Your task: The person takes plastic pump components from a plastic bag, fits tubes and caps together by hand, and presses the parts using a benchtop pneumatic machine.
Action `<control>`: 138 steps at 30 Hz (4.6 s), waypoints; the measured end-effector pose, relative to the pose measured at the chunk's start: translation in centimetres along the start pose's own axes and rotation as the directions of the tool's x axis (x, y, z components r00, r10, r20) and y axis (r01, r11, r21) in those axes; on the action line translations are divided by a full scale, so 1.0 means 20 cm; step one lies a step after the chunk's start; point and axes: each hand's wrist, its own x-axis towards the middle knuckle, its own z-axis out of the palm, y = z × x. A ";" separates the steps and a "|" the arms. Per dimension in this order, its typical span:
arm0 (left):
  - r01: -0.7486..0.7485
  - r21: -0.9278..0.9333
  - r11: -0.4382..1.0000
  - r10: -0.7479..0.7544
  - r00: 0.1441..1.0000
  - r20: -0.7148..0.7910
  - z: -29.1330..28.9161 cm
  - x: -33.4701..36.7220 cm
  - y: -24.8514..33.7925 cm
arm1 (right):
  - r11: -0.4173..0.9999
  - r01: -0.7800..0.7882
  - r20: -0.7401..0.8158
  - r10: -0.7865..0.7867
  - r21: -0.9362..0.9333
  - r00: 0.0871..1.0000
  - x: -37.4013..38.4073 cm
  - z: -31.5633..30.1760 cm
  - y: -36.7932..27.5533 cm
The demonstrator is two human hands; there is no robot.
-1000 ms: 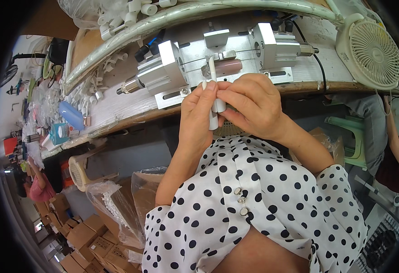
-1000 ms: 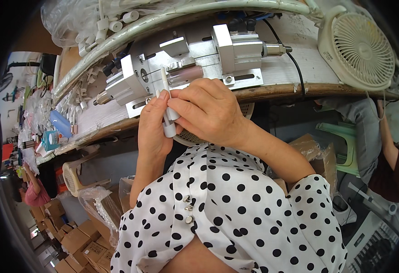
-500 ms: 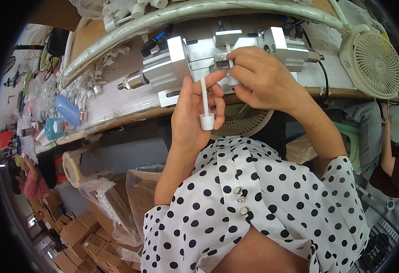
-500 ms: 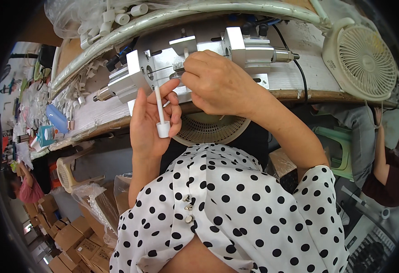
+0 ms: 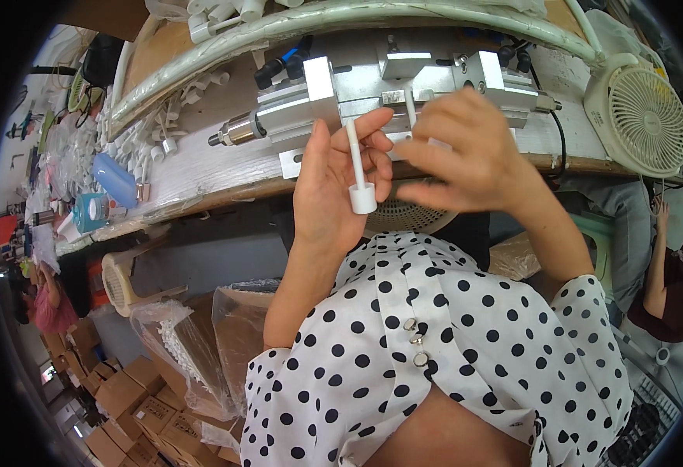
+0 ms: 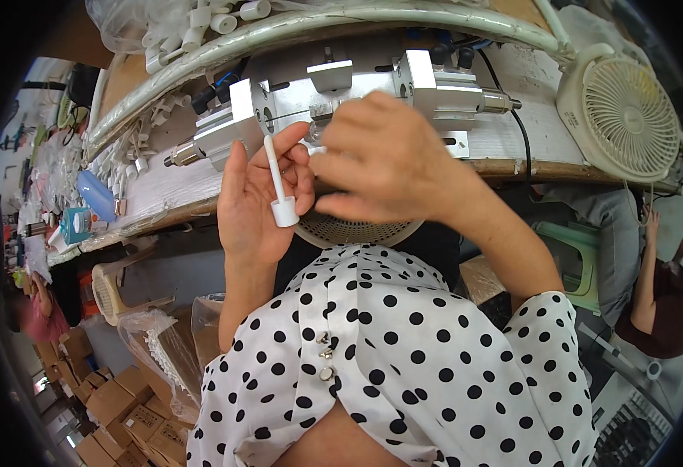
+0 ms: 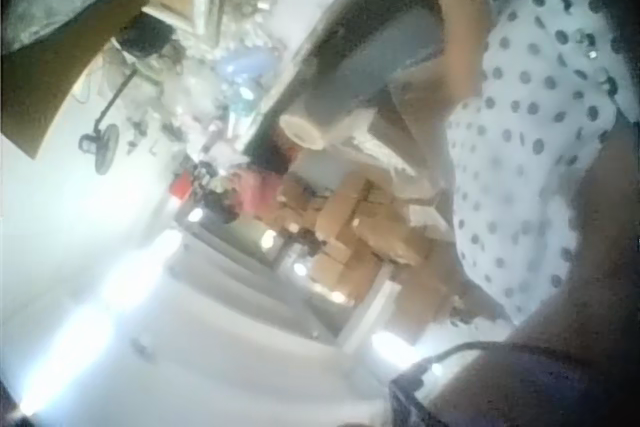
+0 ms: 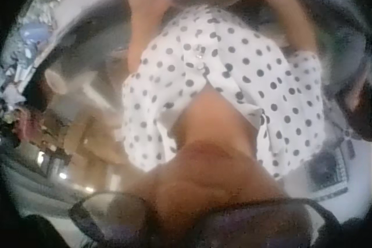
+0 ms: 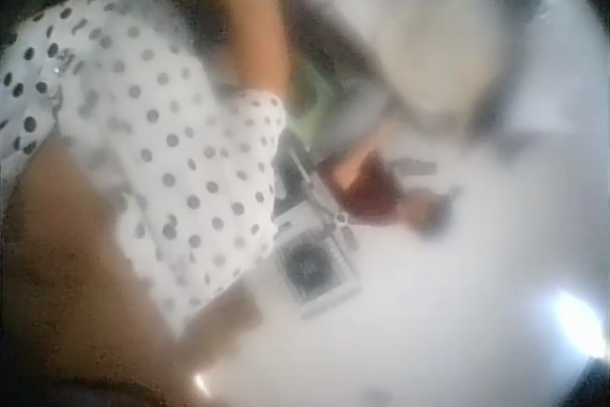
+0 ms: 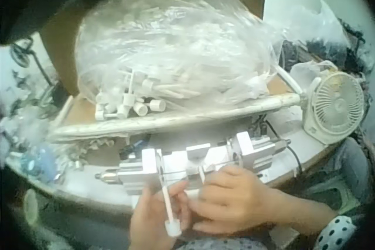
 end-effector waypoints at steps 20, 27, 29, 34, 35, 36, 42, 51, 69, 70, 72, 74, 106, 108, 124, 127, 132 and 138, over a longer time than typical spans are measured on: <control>0.031 0.644 0.765 0.166 0.956 -0.243 0.03 -0.10 -0.09 | 0.996 -0.075 0.014 0.074 0.056 0.997 -0.05 0.07 0.08; 0.089 0.674 0.733 0.071 0.976 -0.206 0.02 -0.10 -0.03 | 0.994 -0.108 0.047 0.106 0.034 0.993 0.01 0.00 0.08; 0.073 0.676 0.733 0.059 0.984 -0.171 0.02 -0.09 -0.01 | 0.990 -0.136 0.071 0.132 0.050 0.989 0.02 0.00 0.08; -0.058 0.797 0.602 0.090 0.996 0.005 0.07 -0.07 0.14 | 0.994 -0.096 0.137 0.088 0.058 0.987 0.04 -0.02 0.10; -0.108 0.865 0.490 0.196 0.980 0.012 0.08 -0.06 0.19 | 0.996 -0.088 0.120 0.083 0.031 0.989 0.02 -0.01 0.10; -0.229 0.937 0.265 0.307 0.941 0.143 0.10 -0.03 0.25 | 0.999 -0.035 0.082 0.033 0.034 0.996 0.01 -0.01 0.10; -0.308 0.565 -0.765 0.325 0.574 0.752 0.18 0.27 0.61 | 0.991 -0.074 0.191 0.051 0.112 0.980 0.03 -0.16 0.05; -0.255 0.325 -0.911 0.119 0.592 0.797 0.27 0.95 0.87 | 0.882 -0.125 -0.258 0.004 -0.455 0.966 0.37 -0.27 0.62; -0.303 0.203 -0.931 0.053 0.438 0.897 0.27 0.89 0.69 | 0.876 -0.281 -0.350 0.141 -0.392 0.926 0.22 -0.40 0.81; -0.306 0.203 -0.930 0.052 0.438 0.898 0.27 0.90 0.68 | 0.845 -0.264 -0.351 0.098 -0.464 0.931 0.23 -0.41 0.76; -0.306 0.096 -0.947 -0.064 0.472 0.879 0.26 0.90 0.65 | 0.852 -0.213 -0.323 0.055 -0.478 0.945 0.24 -0.40 0.68; -0.318 0.100 -0.943 -0.079 0.504 0.860 0.24 0.92 0.64 | 0.861 -0.164 -0.286 0.023 -0.482 0.958 0.26 -0.36 0.61; -0.280 0.033 -0.959 -0.062 0.322 0.945 0.17 0.88 0.67 | 0.932 -0.084 0.592 0.291 -0.352 0.751 0.13 -0.16 0.26; -0.276 0.040 -0.960 -0.054 0.327 0.944 0.17 0.88 0.67 | 0.928 -0.086 0.670 0.324 -0.363 0.668 0.14 -0.19 0.25; -0.269 0.081 -0.960 -0.016 0.339 0.941 0.15 0.91 0.68 | 0.902 -0.089 0.064 0.128 -0.422 0.990 0.05 -0.14 0.26; -0.242 0.088 -0.966 -0.002 0.350 0.937 0.14 0.91 0.67 | 0.886 -0.051 0.161 0.141 -0.461 0.977 0.03 -0.08 0.28; -0.246 0.098 -0.964 0.001 0.365 0.931 0.14 0.90 0.67 | 0.896 -0.081 0.393 0.271 -0.436 0.878 0.05 -0.08 0.29; -0.253 0.108 -0.962 0.010 0.358 0.933 0.14 0.91 0.66 | 0.876 -0.091 0.414 0.314 -0.474 0.854 0.08 -0.07 0.32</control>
